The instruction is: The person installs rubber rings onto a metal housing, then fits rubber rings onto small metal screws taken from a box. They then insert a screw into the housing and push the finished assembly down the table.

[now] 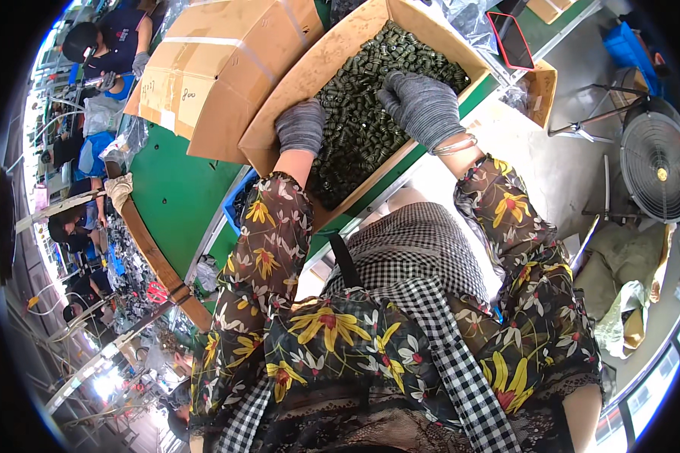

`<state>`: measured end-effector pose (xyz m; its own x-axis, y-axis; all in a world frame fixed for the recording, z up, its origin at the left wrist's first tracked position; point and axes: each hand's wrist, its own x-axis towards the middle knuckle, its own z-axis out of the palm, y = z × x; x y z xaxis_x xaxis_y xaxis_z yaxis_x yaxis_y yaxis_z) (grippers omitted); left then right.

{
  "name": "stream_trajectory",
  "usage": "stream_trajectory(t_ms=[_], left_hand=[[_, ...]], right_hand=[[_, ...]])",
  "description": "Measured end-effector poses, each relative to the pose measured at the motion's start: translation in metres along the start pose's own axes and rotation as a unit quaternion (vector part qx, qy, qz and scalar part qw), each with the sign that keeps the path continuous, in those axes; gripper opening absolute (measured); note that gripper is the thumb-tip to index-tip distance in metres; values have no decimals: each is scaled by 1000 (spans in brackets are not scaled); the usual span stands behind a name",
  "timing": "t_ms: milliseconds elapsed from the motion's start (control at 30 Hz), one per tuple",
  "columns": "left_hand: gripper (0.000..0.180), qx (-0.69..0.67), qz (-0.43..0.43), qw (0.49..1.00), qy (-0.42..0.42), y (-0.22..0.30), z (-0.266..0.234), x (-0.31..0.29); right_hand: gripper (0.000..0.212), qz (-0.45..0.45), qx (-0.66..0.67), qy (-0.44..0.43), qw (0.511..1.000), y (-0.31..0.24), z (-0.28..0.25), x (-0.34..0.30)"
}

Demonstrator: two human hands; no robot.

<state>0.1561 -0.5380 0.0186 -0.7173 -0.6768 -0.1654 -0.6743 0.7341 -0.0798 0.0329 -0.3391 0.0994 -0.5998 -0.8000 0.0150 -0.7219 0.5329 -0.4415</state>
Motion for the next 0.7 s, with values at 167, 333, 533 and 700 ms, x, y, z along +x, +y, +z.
stream_trajectory(t_ms=[167, 333, 533, 700], left_hand=[[21, -10, 15, 1000, 7, -7, -17, -16], [20, -187, 95, 964, 166, 19, -62, -52], [20, -451, 199, 856, 158, -6, -90, -33], [15, -277, 117, 944, 133, -27, -97, -20]], right_hand=[[24, -17, 18, -14, 1000, -5, 3, 3], [27, 49, 354, -80, 931, -19, 6, 11], [26, 138, 654, -123, 734, -45, 11, 38], [22, 126, 623, -81, 768, -12, 9, 27]])
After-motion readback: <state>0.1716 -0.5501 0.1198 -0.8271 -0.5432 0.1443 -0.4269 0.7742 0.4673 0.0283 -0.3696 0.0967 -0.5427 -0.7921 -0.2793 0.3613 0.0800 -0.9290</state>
